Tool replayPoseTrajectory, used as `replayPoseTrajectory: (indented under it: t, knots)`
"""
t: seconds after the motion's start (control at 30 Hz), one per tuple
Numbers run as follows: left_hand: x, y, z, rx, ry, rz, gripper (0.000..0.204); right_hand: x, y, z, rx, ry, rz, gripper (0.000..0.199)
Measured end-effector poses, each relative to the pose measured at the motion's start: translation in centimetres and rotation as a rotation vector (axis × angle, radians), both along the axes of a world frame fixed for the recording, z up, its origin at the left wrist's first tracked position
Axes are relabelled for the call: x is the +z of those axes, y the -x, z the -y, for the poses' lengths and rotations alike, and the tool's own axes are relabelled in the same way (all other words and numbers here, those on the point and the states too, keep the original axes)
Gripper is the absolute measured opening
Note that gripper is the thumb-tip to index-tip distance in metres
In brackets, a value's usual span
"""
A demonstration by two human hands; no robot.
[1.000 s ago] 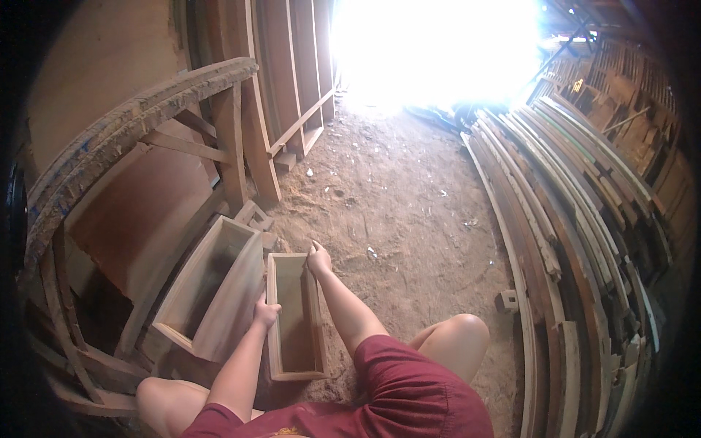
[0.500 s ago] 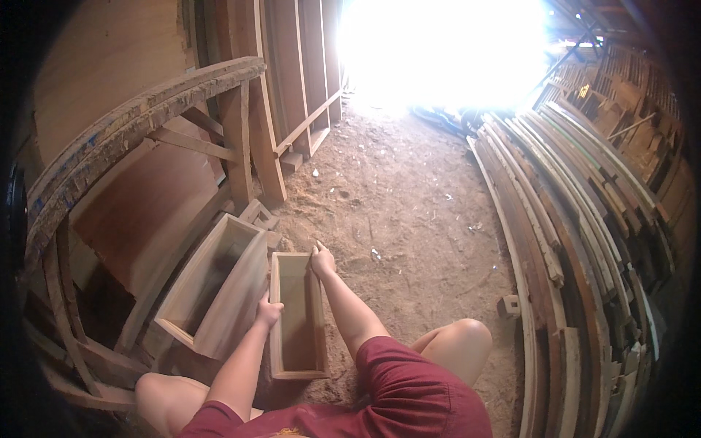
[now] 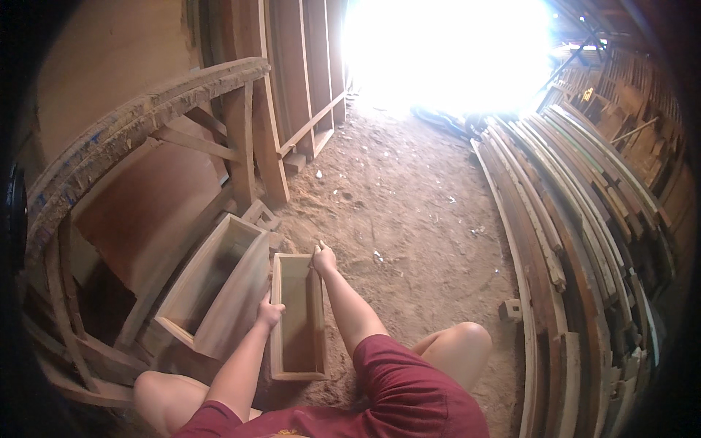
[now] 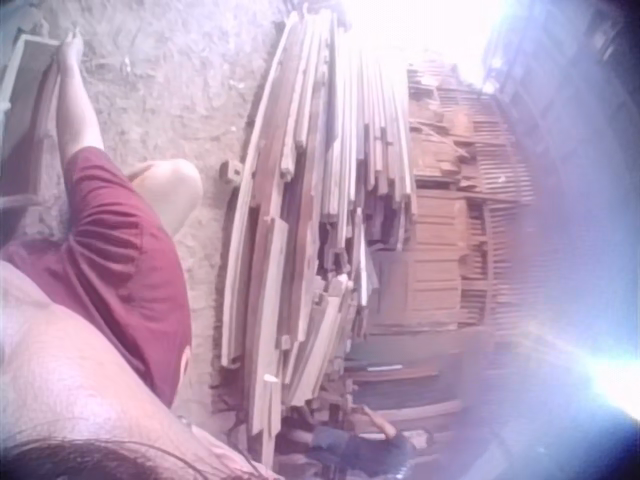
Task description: The person assembles a small wooden box by fitting its side panels together. They then pick up a sanding block and smooth the surface of a separate flat wooden board.
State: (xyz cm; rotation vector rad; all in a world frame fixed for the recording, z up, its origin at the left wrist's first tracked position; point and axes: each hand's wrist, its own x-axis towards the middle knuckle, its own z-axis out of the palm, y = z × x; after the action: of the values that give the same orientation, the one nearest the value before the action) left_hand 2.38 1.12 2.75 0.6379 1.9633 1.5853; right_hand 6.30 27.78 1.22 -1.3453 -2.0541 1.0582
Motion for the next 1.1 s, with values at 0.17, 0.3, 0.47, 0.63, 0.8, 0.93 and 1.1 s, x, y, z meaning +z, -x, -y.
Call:
replayPoseTrajectory:
  t: [0.17, 0.3, 0.47, 0.63, 0.8, 0.93, 1.1]
  knots:
    - [-1.4, 1.7, 1.6, 0.01, 0.076, -0.011, 0.059, 0.2, 0.0, 4.3, 0.007, 0.026, -0.062, 0.052]
    - [-0.6, 1.4, 1.8, 0.0, 0.139, 0.085, 0.064, -0.5, -2.4, 6.3, 0.053, 0.049, -0.014, 0.053]
    - [-1.1, 1.4, 1.2, 0.011, 0.084, 0.018, 0.06, 0.4, -0.9, 3.8, 0.015, 0.039, -0.011, 0.054]
    - [0.0, 1.0, 0.9, -0.034, 0.177, 0.076, 0.069, 1.2, -0.4, 3.4, -0.016, 0.031, 0.05, 0.056]
    - [-1.8, 2.2, 1.8, -0.012, 0.132, 0.032, 0.07, 1.2, -1.6, 6.4, 0.072, -0.002, -0.003, 0.056]
    - [-0.9, 1.1, 1.2, -0.029, 0.131, 0.055, 0.069, 0.1, -3.2, 6.1, 0.061, 0.011, -0.001, 0.056]
    - [-2.3, 1.5, 0.8, 0.007, 0.087, 0.0, 0.066, 1.4, -0.8, 3.6, 0.033, 0.069, 0.058, 0.056]
